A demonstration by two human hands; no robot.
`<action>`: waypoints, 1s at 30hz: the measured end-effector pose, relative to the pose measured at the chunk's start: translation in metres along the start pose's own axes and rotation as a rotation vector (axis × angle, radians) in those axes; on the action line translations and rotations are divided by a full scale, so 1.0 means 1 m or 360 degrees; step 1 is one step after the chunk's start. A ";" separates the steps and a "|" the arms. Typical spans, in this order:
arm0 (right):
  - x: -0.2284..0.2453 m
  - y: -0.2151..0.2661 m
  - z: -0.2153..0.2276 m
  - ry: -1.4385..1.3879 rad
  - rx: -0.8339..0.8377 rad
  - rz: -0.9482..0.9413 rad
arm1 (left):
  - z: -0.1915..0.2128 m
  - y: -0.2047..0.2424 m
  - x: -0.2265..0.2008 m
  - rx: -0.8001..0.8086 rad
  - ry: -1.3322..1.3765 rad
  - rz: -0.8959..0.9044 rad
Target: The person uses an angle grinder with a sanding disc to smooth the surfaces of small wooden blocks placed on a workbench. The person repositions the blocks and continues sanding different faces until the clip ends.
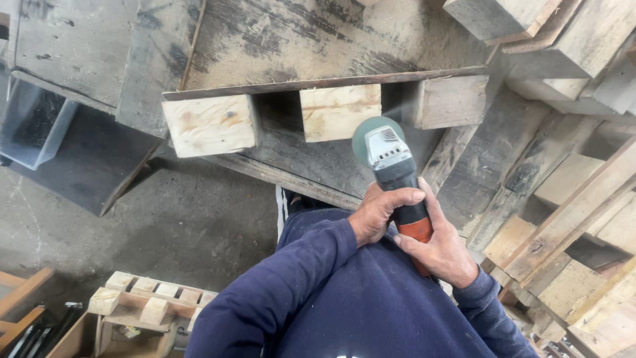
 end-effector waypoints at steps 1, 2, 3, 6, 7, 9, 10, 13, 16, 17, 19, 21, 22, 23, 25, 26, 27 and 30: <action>-0.007 -0.001 0.002 0.0002 -0.0020 -0.0016 | -0.001 -0.002 0.003 0.0010 -0.0014 0.0009; -0.013 -0.002 0.003 0.0004 -0.0039 -0.0032 | -0.003 -0.004 0.006 0.0020 -0.0027 0.0018; -0.018 -0.002 0.004 0.0006 -0.0059 -0.0050 | -0.004 -0.005 0.008 0.0030 -0.0039 0.0029; -0.023 -0.002 0.005 -0.0055 -0.0072 -0.0012 | -0.004 -0.007 0.014 0.0029 -0.0075 0.0082; -0.024 -0.001 0.006 -0.0078 -0.0077 -0.0014 | -0.006 -0.008 0.015 0.0043 -0.0075 0.0089; -0.024 0.003 0.007 -0.0121 -0.0085 -0.0014 | -0.010 -0.009 0.017 0.0070 -0.0076 0.0099; -0.023 0.005 0.007 -0.0187 -0.0076 -0.0003 | -0.012 -0.010 0.017 0.0053 -0.0086 0.0111; -0.016 0.009 0.010 -0.0331 -0.0038 0.0029 | -0.017 -0.010 0.014 0.0014 -0.0107 0.0099; -0.012 0.009 0.010 -0.0318 -0.0008 0.0017 | -0.019 -0.006 0.007 -0.0008 -0.0081 0.0047; -0.011 0.007 0.009 -0.0273 -0.0010 0.0006 | -0.018 -0.005 0.004 -0.0024 -0.0055 0.0042; -0.007 0.003 0.008 -0.0255 0.0019 -0.0022 | -0.014 -0.005 -0.002 -0.0069 -0.0027 0.0045; -0.001 -0.004 0.005 -0.0308 0.0086 -0.0055 | -0.009 -0.008 -0.008 -0.0130 -0.0024 0.0057; 0.007 -0.006 0.007 -0.0304 0.0082 0.0022 | -0.008 -0.011 -0.012 -0.0137 -0.0004 0.0045; 0.014 -0.008 0.009 -0.0299 0.0079 0.0098 | -0.008 -0.014 -0.016 -0.0145 0.0017 0.0034; 0.026 -0.012 0.013 -0.0272 0.0069 0.0155 | -0.008 -0.023 -0.022 -0.0151 0.0037 0.0029; 0.031 -0.015 0.016 -0.0250 0.0062 0.0136 | -0.008 -0.028 -0.026 -0.0149 0.0035 0.0035; 0.036 -0.019 0.019 -0.0227 0.0055 0.0120 | -0.008 -0.034 -0.030 -0.0147 0.0033 0.0038; 0.055 -0.029 0.026 -0.0263 0.0055 0.0150 | -0.012 -0.050 -0.048 -0.0052 0.0139 -0.0111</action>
Point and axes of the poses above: each hand's wrist, its own y-axis away from the middle knuckle, its own z-axis out of the back of the hand, x = y × z, the point moved 8 cm from there along -y, towards the middle knuckle, and after that the axes turned 13 degrees about -z, right-handed, at the moved point
